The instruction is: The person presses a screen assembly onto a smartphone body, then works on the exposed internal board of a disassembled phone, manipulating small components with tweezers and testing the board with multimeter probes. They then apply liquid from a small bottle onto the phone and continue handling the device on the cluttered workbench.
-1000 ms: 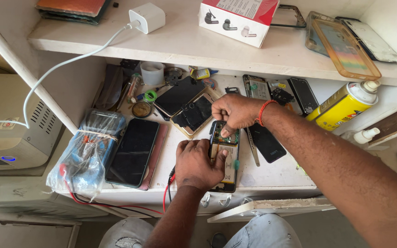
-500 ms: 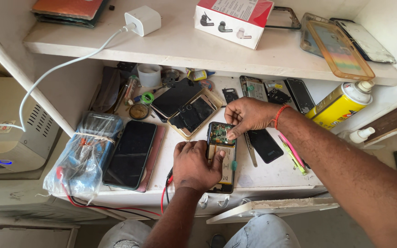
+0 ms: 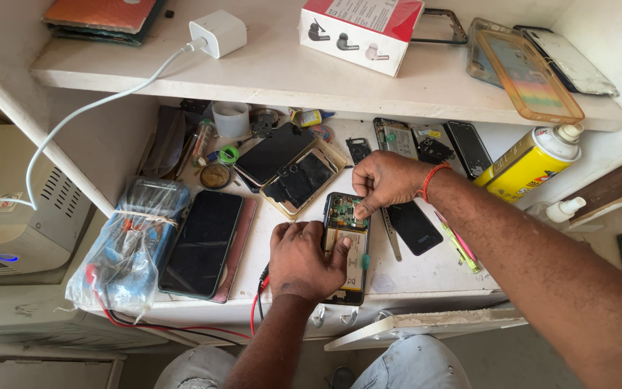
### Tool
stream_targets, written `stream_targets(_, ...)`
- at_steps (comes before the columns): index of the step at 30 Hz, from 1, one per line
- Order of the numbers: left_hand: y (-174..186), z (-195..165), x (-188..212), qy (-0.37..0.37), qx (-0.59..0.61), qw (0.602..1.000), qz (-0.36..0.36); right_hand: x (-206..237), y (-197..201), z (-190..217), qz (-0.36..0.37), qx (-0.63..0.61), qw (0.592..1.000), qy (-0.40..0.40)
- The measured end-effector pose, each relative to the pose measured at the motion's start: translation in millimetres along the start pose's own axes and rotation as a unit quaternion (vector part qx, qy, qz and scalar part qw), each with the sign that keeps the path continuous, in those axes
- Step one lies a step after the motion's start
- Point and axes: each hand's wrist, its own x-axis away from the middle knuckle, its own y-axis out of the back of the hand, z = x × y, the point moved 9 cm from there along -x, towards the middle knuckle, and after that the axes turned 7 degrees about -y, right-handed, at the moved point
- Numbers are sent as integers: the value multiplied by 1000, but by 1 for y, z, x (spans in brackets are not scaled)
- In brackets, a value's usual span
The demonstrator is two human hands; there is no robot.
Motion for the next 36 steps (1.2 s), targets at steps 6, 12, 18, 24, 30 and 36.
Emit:
stream_targets(6,-1,2,0,7,1,1000,3,1,1,-4,-19,14,998,-57)
stream_targets(12,0,2,0,0,3,1000,-11,3,-2,-5,-50,-38,996,-60)
stream_targets(18,-1,3,0,7,-5,1000,-10,-2,-7,-6,-48,-66,997,-13)
stream_targets(24,-2,3,-2,4,-9,1000,-7,3,-4,3,-57,-38,997,28)
stream_targets(30,-2,3,0,-2,-5,1000,-12,3,-10,38,-14,-14,993,114)
stream_targets(36,0,1,0,-3,1,1000,-13,-1,-13,46,9,18,995,94)
